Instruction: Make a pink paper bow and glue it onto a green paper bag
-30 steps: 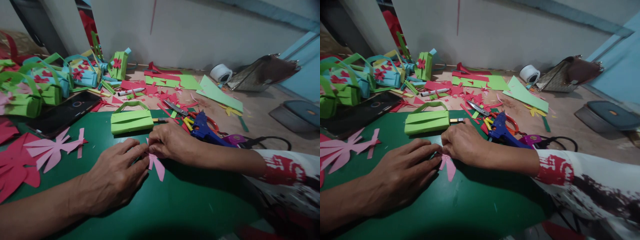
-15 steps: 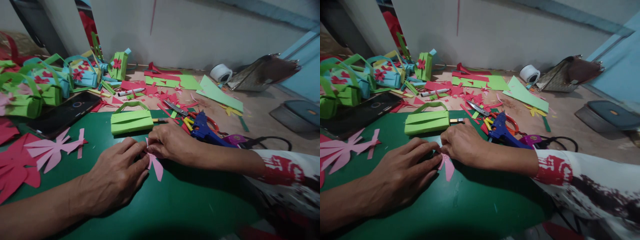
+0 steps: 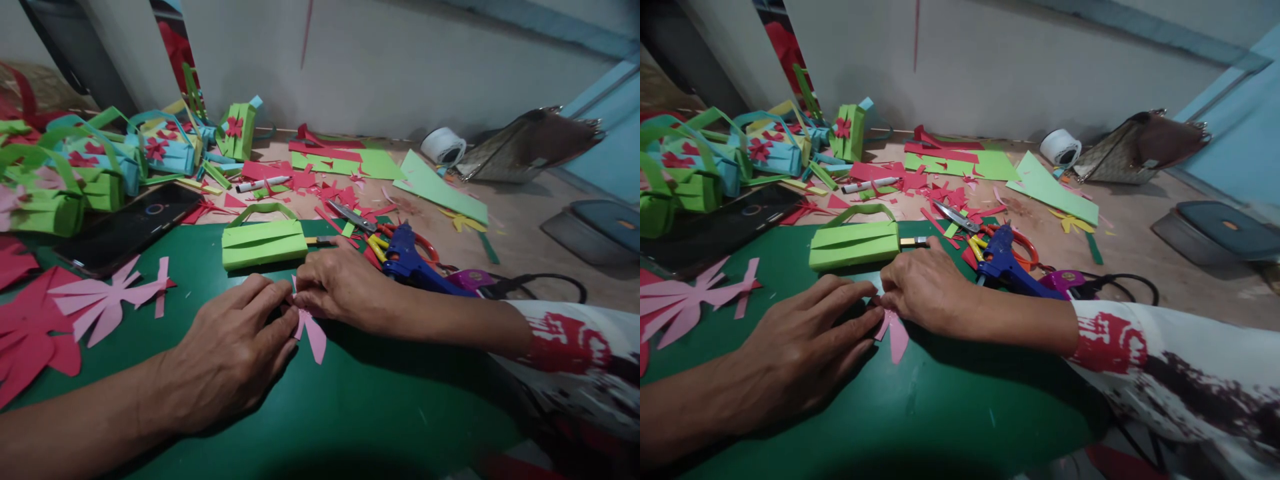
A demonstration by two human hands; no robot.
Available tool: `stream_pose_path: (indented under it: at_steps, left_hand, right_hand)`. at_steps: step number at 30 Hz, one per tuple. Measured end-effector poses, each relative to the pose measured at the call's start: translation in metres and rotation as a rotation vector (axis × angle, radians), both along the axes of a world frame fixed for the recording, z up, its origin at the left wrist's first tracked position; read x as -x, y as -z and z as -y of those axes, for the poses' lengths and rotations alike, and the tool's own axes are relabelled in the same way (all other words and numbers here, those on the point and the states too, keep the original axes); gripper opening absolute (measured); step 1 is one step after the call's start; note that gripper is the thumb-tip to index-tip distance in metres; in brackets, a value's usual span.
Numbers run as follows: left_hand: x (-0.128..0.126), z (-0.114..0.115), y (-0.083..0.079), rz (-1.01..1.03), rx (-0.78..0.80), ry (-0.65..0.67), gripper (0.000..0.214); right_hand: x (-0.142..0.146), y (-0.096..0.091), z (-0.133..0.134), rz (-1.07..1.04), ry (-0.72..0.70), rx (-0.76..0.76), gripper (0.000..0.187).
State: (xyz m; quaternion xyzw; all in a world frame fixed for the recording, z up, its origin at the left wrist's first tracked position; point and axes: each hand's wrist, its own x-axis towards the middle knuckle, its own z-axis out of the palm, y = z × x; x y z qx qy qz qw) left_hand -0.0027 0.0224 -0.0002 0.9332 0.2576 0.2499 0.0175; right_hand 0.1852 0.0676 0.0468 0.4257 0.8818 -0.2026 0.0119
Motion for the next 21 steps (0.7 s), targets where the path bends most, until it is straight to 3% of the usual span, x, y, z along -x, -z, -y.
stream_pose_path:
  at_steps: [21]
  left_hand:
    - [-0.0025, -0.0015, -0.0024, -0.018, 0.033, -0.001, 0.018]
  right_hand:
    - [0.0035, -0.0037, -0.0015, 0.053, -0.038, 0.002, 0.015]
